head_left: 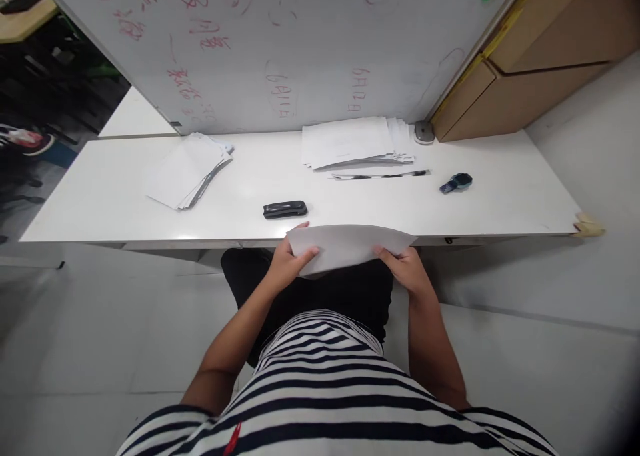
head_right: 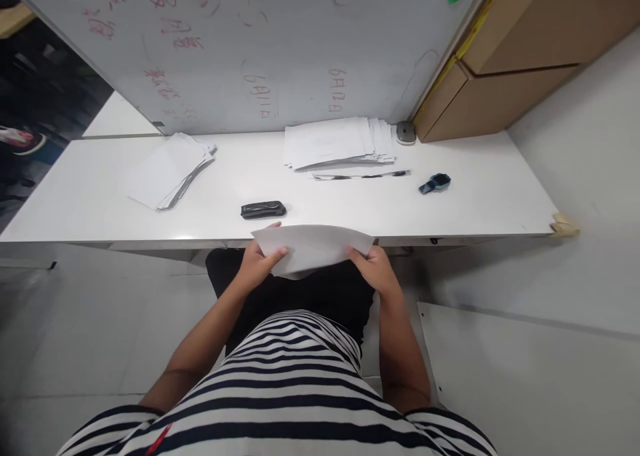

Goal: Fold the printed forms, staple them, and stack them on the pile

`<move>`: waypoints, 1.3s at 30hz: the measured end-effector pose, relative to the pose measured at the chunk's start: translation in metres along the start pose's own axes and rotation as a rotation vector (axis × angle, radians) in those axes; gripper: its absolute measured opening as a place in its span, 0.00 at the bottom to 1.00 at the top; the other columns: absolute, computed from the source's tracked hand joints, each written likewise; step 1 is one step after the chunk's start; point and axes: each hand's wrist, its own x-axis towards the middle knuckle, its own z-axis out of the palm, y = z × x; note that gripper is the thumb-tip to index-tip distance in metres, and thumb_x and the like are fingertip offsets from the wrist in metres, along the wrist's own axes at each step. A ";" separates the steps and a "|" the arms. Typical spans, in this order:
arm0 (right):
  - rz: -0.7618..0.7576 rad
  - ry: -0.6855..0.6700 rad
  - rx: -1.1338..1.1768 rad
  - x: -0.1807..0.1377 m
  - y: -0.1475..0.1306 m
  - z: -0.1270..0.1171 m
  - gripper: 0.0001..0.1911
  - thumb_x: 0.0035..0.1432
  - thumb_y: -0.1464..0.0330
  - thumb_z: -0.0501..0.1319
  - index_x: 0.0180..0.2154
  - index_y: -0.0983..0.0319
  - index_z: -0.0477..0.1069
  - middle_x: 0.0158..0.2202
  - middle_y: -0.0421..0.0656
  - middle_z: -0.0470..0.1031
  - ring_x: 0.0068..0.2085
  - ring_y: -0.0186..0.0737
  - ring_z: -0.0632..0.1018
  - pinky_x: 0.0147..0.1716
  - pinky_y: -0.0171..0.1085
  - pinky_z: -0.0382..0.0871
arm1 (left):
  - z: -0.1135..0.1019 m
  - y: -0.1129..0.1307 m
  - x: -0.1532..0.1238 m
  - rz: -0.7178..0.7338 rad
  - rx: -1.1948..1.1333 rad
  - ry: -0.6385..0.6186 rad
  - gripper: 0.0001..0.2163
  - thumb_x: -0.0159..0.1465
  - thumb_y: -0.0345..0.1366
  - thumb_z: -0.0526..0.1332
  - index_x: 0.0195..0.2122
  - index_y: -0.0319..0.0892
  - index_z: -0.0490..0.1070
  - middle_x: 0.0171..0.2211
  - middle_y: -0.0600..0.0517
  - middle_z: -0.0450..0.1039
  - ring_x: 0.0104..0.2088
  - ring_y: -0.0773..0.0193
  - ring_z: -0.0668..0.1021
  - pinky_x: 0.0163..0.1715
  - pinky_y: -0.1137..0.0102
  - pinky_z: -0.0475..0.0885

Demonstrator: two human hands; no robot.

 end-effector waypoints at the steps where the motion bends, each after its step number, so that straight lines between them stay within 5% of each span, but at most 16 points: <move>1: -0.052 0.003 0.002 0.004 -0.009 0.003 0.19 0.52 0.55 0.65 0.38 0.64 0.78 0.39 0.45 0.80 0.42 0.48 0.79 0.42 0.43 0.72 | -0.005 0.007 0.008 0.018 -0.006 -0.009 0.22 0.61 0.46 0.63 0.54 0.44 0.69 0.46 0.46 0.76 0.45 0.56 0.79 0.45 0.63 0.74; 3: -0.135 0.030 0.004 0.013 -0.024 0.012 0.19 0.51 0.56 0.66 0.40 0.62 0.77 0.38 0.44 0.80 0.43 0.47 0.79 0.42 0.42 0.72 | -0.013 0.018 0.025 0.108 0.016 0.022 0.14 0.62 0.45 0.62 0.44 0.44 0.75 0.40 0.49 0.78 0.40 0.58 0.79 0.42 0.65 0.75; 6: -0.160 0.119 0.014 0.031 -0.033 0.033 0.20 0.51 0.55 0.66 0.41 0.62 0.77 0.36 0.44 0.80 0.44 0.47 0.78 0.44 0.41 0.72 | -0.018 0.021 0.046 0.232 0.069 0.086 0.12 0.62 0.43 0.61 0.42 0.44 0.76 0.39 0.50 0.78 0.40 0.59 0.79 0.40 0.65 0.75; 10: -0.103 0.263 0.011 0.050 -0.022 0.069 0.23 0.52 0.53 0.63 0.40 0.65 0.76 0.38 0.50 0.80 0.44 0.50 0.78 0.45 0.44 0.71 | -0.006 0.005 0.054 0.147 0.087 0.146 0.14 0.63 0.46 0.59 0.40 0.42 0.76 0.35 0.50 0.78 0.35 0.59 0.79 0.36 0.65 0.75; 15: -0.087 0.319 0.005 0.051 -0.012 0.089 0.24 0.55 0.51 0.59 0.42 0.64 0.75 0.41 0.51 0.79 0.47 0.49 0.77 0.47 0.42 0.70 | 0.000 -0.010 0.048 0.196 0.145 0.157 0.15 0.65 0.47 0.56 0.43 0.45 0.76 0.41 0.50 0.78 0.42 0.59 0.79 0.43 0.64 0.74; 20: -0.048 0.257 -0.090 0.045 -0.007 0.087 0.23 0.56 0.52 0.58 0.41 0.64 0.75 0.42 0.51 0.79 0.48 0.51 0.76 0.51 0.45 0.68 | 0.001 -0.019 0.045 0.059 0.187 0.141 0.17 0.64 0.50 0.56 0.38 0.43 0.76 0.31 0.51 0.77 0.34 0.58 0.79 0.35 0.64 0.74; 24: -0.057 0.386 -0.087 0.031 0.004 0.074 0.25 0.55 0.53 0.59 0.44 0.66 0.74 0.44 0.53 0.78 0.51 0.51 0.76 0.51 0.43 0.68 | -0.009 -0.013 0.043 0.196 0.274 0.141 0.17 0.67 0.47 0.53 0.48 0.45 0.73 0.42 0.50 0.77 0.43 0.59 0.77 0.44 0.64 0.72; 29: 0.189 0.419 0.073 0.018 0.018 0.044 0.26 0.51 0.54 0.63 0.45 0.67 0.73 0.46 0.54 0.78 0.46 0.51 0.79 0.46 0.44 0.72 | -0.037 -0.026 0.070 0.262 0.640 0.254 0.23 0.64 0.48 0.57 0.57 0.42 0.64 0.55 0.42 0.68 0.57 0.49 0.67 0.56 0.56 0.60; 34: 0.291 0.332 0.135 0.016 0.029 0.033 0.24 0.48 0.56 0.67 0.42 0.66 0.75 0.44 0.52 0.79 0.42 0.50 0.80 0.40 0.42 0.75 | -0.047 -0.058 0.095 0.181 0.757 0.127 0.19 0.63 0.48 0.59 0.49 0.42 0.69 0.42 0.44 0.70 0.45 0.51 0.71 0.47 0.59 0.65; 39: 0.311 0.255 0.065 0.017 0.030 0.045 0.23 0.49 0.54 0.65 0.40 0.65 0.75 0.34 0.48 0.80 0.29 0.45 0.79 0.24 0.39 0.73 | -0.047 -0.062 0.094 0.184 0.697 0.132 0.15 0.63 0.47 0.60 0.45 0.44 0.69 0.40 0.47 0.70 0.41 0.54 0.70 0.45 0.61 0.65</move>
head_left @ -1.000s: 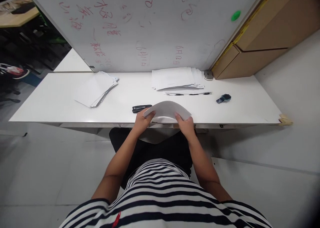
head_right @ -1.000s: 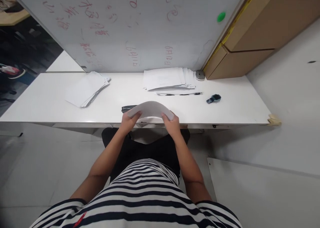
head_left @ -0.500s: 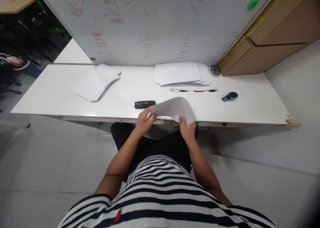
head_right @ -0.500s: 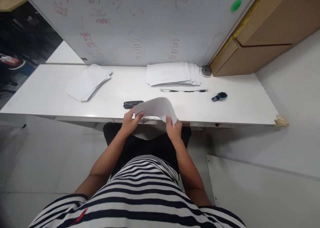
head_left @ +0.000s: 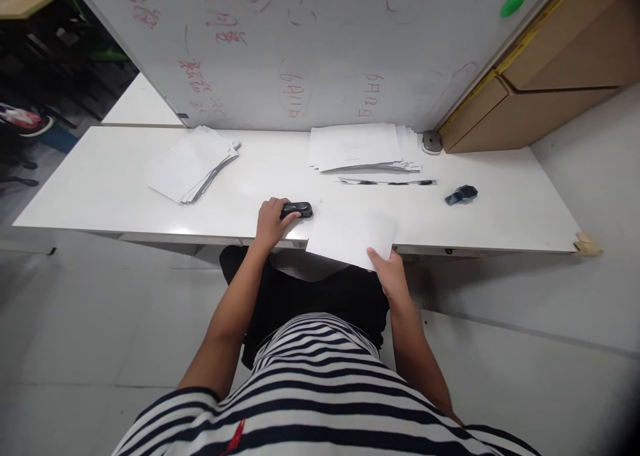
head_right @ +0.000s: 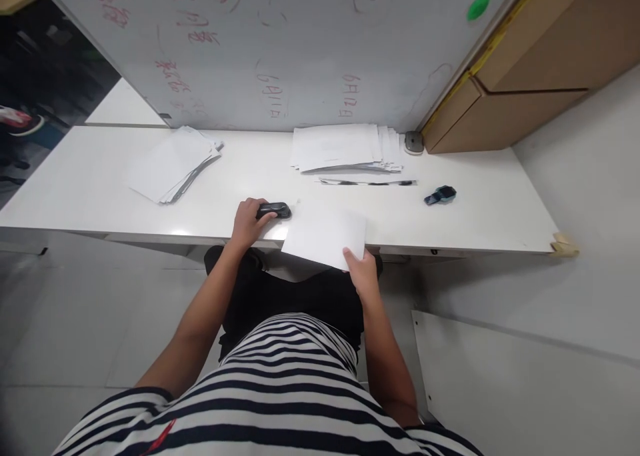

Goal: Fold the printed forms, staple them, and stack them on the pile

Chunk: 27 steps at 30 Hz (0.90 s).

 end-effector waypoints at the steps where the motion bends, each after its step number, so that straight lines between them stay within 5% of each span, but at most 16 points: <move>1: -0.006 -0.010 -0.009 0.000 -0.001 0.003 0.23 0.49 0.54 0.65 0.40 0.65 0.74 0.33 0.48 0.80 0.28 0.44 0.78 0.23 0.38 0.72 | -0.001 0.000 0.000 -0.008 -0.016 -0.004 0.14 0.63 0.46 0.60 0.45 0.44 0.69 0.39 0.47 0.70 0.41 0.55 0.70 0.44 0.61 0.65; 13: -0.029 0.046 -0.085 0.004 -0.013 0.000 0.21 0.48 0.55 0.64 0.36 0.66 0.74 0.27 0.46 0.77 0.22 0.39 0.74 0.20 0.36 0.69 | -0.004 0.000 -0.003 0.014 -0.065 -0.009 0.14 0.62 0.46 0.60 0.45 0.44 0.69 0.38 0.48 0.70 0.40 0.56 0.69 0.43 0.62 0.65; 23: -0.060 -0.144 -0.094 0.000 -0.018 0.020 0.18 0.52 0.55 0.61 0.37 0.63 0.73 0.25 0.42 0.76 0.19 0.38 0.73 0.22 0.38 0.69 | -0.010 0.000 -0.002 0.034 -0.105 -0.072 0.15 0.62 0.46 0.61 0.45 0.44 0.70 0.40 0.48 0.72 0.42 0.56 0.71 0.45 0.62 0.65; 27: -0.044 -0.179 -0.070 -0.001 -0.020 0.023 0.17 0.51 0.56 0.62 0.37 0.62 0.73 0.26 0.42 0.76 0.18 0.37 0.72 0.21 0.38 0.69 | -0.011 0.003 -0.002 0.053 -0.153 -0.081 0.14 0.68 0.44 0.51 0.42 0.44 0.72 0.39 0.49 0.73 0.42 0.58 0.72 0.47 0.62 0.64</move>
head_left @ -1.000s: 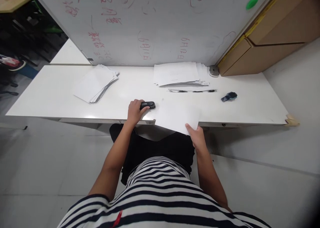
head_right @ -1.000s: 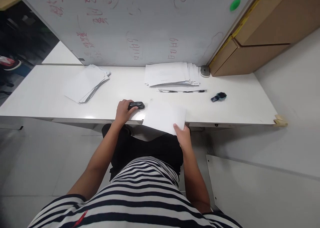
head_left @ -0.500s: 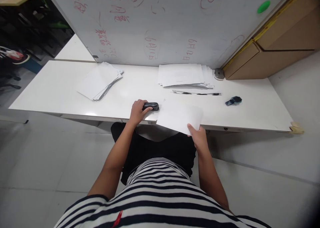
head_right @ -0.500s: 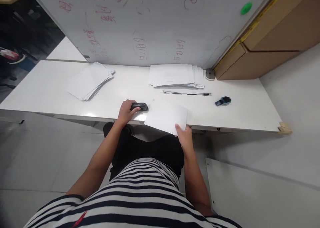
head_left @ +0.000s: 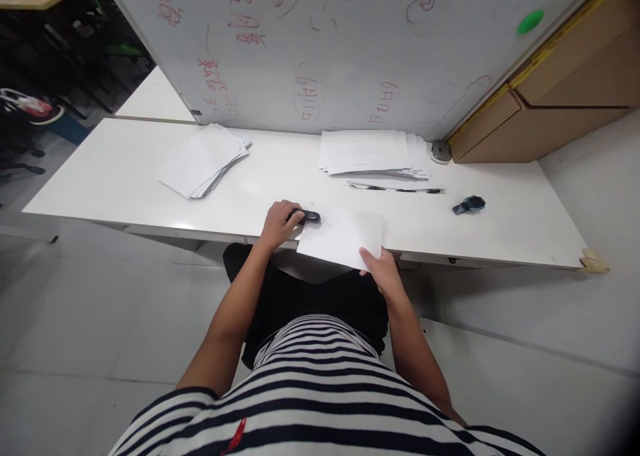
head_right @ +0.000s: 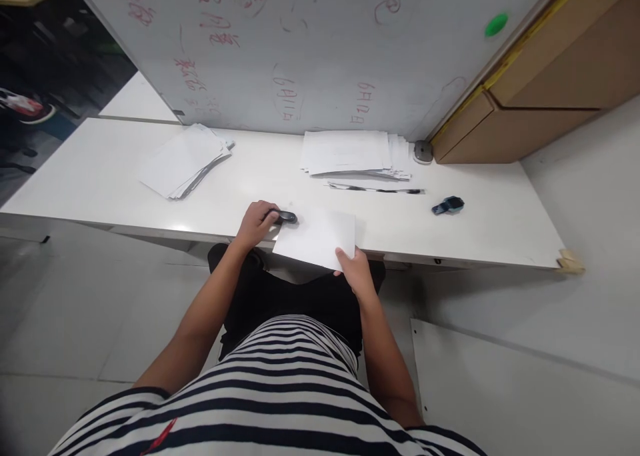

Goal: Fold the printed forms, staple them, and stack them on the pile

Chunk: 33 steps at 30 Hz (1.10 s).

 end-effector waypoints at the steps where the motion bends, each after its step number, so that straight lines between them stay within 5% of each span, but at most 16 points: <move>1: 0.006 0.000 0.003 0.000 0.000 0.000 0.17 0.51 0.56 0.62 0.36 0.62 0.73 0.26 0.42 0.76 0.18 0.37 0.72 0.21 0.38 0.69 | 0.000 0.001 0.000 -0.004 -0.015 0.003 0.15 0.70 0.43 0.48 0.40 0.45 0.72 0.39 0.49 0.74 0.43 0.59 0.72 0.47 0.63 0.64; 12: 0.034 -0.137 0.200 -0.016 0.003 -0.001 0.19 0.53 0.54 0.63 0.38 0.63 0.71 0.26 0.42 0.77 0.22 0.40 0.76 0.27 0.39 0.72 | 0.007 0.019 -0.004 -0.154 -0.017 0.152 0.12 0.61 0.48 0.61 0.37 0.44 0.70 0.41 0.49 0.72 0.44 0.57 0.72 0.47 0.62 0.67; 21: 0.063 -0.133 0.260 -0.019 0.012 0.003 0.20 0.52 0.55 0.65 0.39 0.64 0.72 0.30 0.42 0.78 0.22 0.38 0.76 0.27 0.37 0.72 | 0.026 0.033 -0.002 -0.221 0.108 0.232 0.07 0.60 0.38 0.61 0.39 0.45 0.67 0.61 0.47 0.60 0.64 0.49 0.57 0.61 0.53 0.52; 33: 0.051 -0.170 0.318 -0.019 0.015 0.003 0.20 0.52 0.55 0.66 0.40 0.64 0.72 0.31 0.44 0.79 0.23 0.37 0.76 0.26 0.37 0.71 | 0.013 0.029 -0.008 -0.169 0.045 0.170 0.12 0.66 0.44 0.55 0.45 0.45 0.68 0.48 0.48 0.71 0.53 0.56 0.69 0.55 0.61 0.60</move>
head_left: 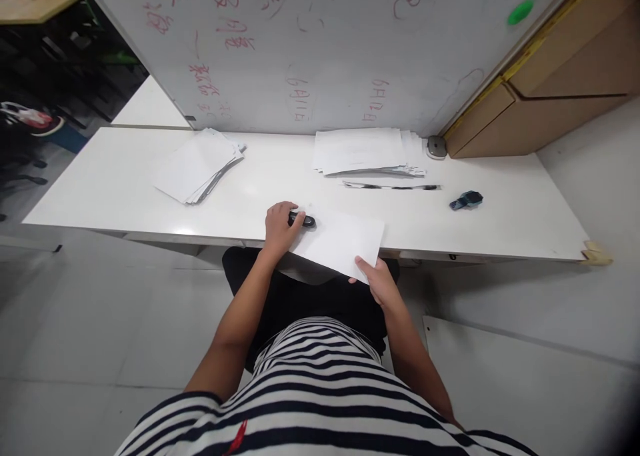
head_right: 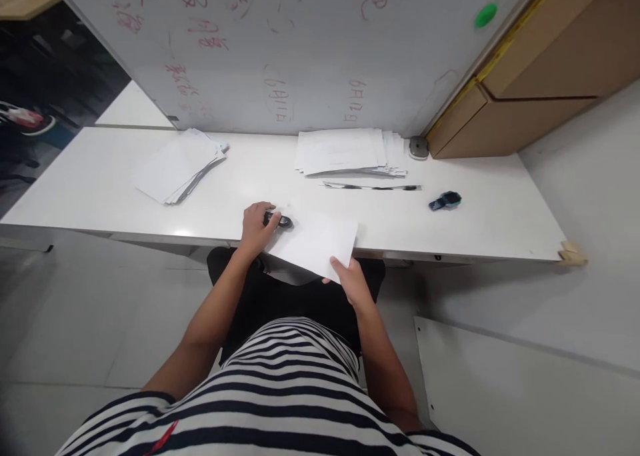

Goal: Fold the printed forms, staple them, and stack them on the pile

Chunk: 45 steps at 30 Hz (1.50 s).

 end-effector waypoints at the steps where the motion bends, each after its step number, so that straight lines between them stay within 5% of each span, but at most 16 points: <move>1: -0.006 -0.012 0.016 -0.001 -0.002 0.001 0.20 0.52 0.56 0.66 0.40 0.64 0.72 0.32 0.43 0.79 0.23 0.37 0.76 0.26 0.37 0.71 | 0.001 0.000 0.000 -0.006 0.002 0.007 0.12 0.66 0.44 0.55 0.45 0.45 0.68 0.48 0.48 0.71 0.52 0.56 0.69 0.55 0.61 0.60; 7: -0.018 -0.053 0.030 -0.011 -0.016 -0.011 0.20 0.51 0.56 0.67 0.37 0.65 0.73 0.32 0.44 0.78 0.22 0.33 0.73 0.22 0.34 0.69 | 0.004 -0.002 0.002 0.018 0.011 0.033 0.10 0.65 0.44 0.56 0.42 0.46 0.70 0.44 0.49 0.72 0.50 0.56 0.70 0.53 0.61 0.61; 17: -0.108 0.195 -0.095 -0.036 -0.043 -0.084 0.20 0.46 0.53 0.69 0.31 0.63 0.73 0.22 0.40 0.73 0.18 0.33 0.67 0.14 0.34 0.61 | 0.007 -0.004 0.001 0.059 0.036 0.070 0.09 0.65 0.43 0.56 0.37 0.45 0.69 0.41 0.48 0.72 0.47 0.56 0.71 0.52 0.59 0.61; 23: -0.098 0.228 -0.348 -0.023 -0.035 -0.069 0.20 0.52 0.51 0.64 0.24 0.62 0.70 0.16 0.39 0.69 0.21 0.36 0.70 0.23 0.36 0.64 | 0.007 -0.003 0.000 0.074 0.034 0.073 0.09 0.66 0.43 0.55 0.36 0.45 0.68 0.40 0.48 0.72 0.46 0.56 0.71 0.52 0.59 0.60; 28: -0.163 0.188 -0.186 -0.023 -0.030 -0.063 0.19 0.52 0.51 0.64 0.26 0.61 0.69 0.17 0.37 0.67 0.20 0.34 0.67 0.20 0.35 0.60 | 0.006 -0.003 -0.001 0.079 0.034 0.062 0.09 0.66 0.43 0.54 0.36 0.45 0.68 0.39 0.48 0.72 0.46 0.56 0.70 0.52 0.59 0.60; 36: -0.160 0.229 -0.248 -0.025 -0.031 -0.065 0.20 0.53 0.50 0.63 0.24 0.59 0.68 0.16 0.38 0.67 0.21 0.37 0.68 0.24 0.38 0.64 | 0.009 -0.001 -0.001 -0.002 0.074 0.053 0.13 0.66 0.47 0.53 0.38 0.44 0.69 0.40 0.46 0.71 0.48 0.53 0.70 0.52 0.58 0.62; 39: -0.148 0.262 -0.196 -0.021 -0.026 -0.063 0.19 0.51 0.50 0.64 0.27 0.59 0.69 0.16 0.37 0.66 0.20 0.38 0.67 0.22 0.38 0.63 | 0.010 -0.001 -0.004 -0.046 0.105 0.072 0.17 0.65 0.50 0.54 0.45 0.43 0.69 0.49 0.42 0.68 0.52 0.49 0.68 0.52 0.55 0.63; 43: -0.131 0.301 -0.159 -0.012 -0.027 -0.062 0.19 0.51 0.49 0.64 0.29 0.58 0.69 0.16 0.37 0.66 0.21 0.38 0.68 0.24 0.39 0.66 | 0.000 -0.014 -0.010 -0.023 0.049 0.106 0.33 0.60 0.52 0.61 0.61 0.42 0.54 0.65 0.37 0.46 0.63 0.45 0.58 0.54 0.54 0.64; 45: -0.146 0.266 -0.134 -0.006 -0.036 -0.063 0.19 0.51 0.49 0.64 0.30 0.59 0.69 0.17 0.37 0.67 0.20 0.37 0.67 0.23 0.38 0.66 | -0.007 -0.026 -0.010 0.004 0.003 0.056 0.34 0.59 0.50 0.64 0.62 0.44 0.53 0.64 0.38 0.51 0.62 0.48 0.61 0.55 0.56 0.64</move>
